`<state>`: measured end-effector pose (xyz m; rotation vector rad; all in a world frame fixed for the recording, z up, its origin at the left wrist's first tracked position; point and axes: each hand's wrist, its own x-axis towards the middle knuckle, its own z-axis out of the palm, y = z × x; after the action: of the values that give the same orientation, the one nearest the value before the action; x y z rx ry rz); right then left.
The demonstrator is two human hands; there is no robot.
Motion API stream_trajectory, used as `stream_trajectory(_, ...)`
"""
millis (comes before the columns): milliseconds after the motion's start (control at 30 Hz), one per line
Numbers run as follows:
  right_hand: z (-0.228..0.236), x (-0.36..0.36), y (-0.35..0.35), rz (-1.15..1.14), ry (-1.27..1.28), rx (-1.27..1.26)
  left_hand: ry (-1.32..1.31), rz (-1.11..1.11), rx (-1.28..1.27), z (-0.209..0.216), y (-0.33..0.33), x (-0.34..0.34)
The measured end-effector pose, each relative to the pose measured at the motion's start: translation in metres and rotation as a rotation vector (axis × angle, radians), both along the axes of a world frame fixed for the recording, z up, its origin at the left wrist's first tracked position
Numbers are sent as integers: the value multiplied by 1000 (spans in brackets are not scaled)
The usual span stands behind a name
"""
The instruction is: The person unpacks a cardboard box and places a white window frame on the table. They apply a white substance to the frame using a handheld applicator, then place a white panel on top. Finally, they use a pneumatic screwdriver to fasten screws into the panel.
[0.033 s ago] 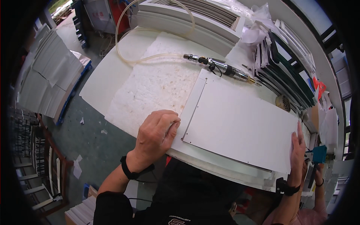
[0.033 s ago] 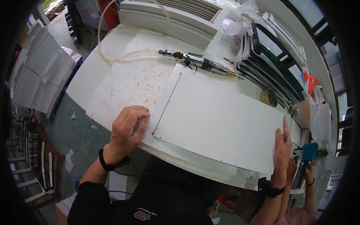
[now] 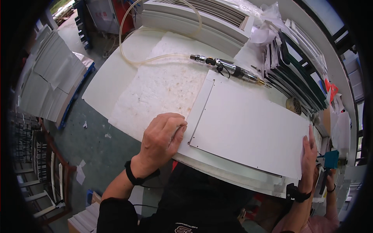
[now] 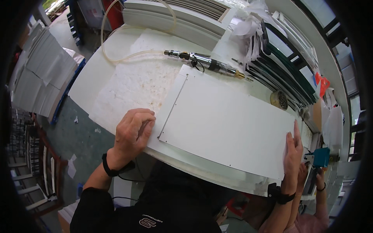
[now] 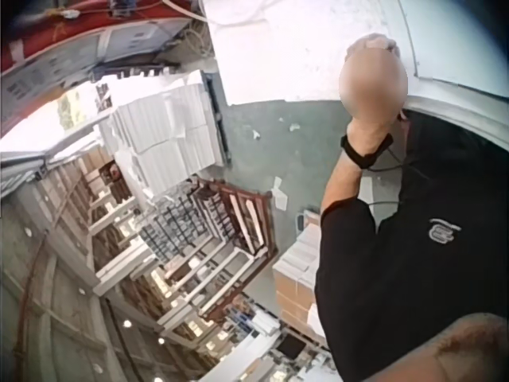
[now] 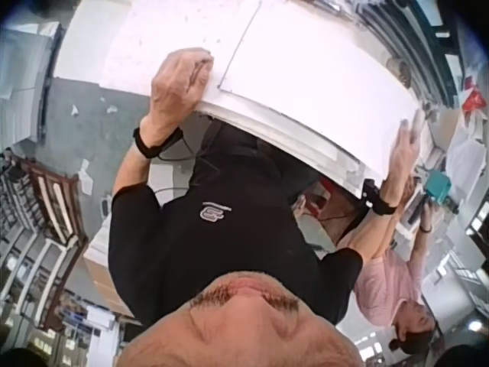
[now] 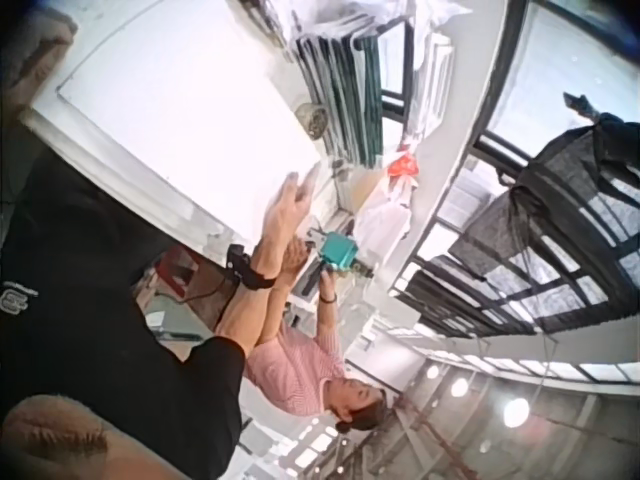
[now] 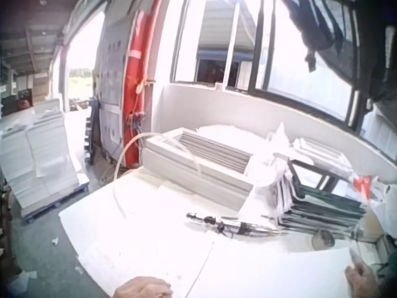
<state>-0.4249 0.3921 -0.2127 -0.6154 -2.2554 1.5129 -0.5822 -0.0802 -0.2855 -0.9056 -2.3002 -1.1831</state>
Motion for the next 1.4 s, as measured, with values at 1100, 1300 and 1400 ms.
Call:
stream_trajectory(1100,-8,-3,-26,-66,-12,87,-8,-629,-929,62,50,-120)
stream_trajectory(1300,-5,-3,-32,-91,-45,76,-15,-640,-942,62,49,-118)
stream_trajectory(1400,-4,-5,-34,-83,-64,65,-5,-638,-948,63,48,-118)
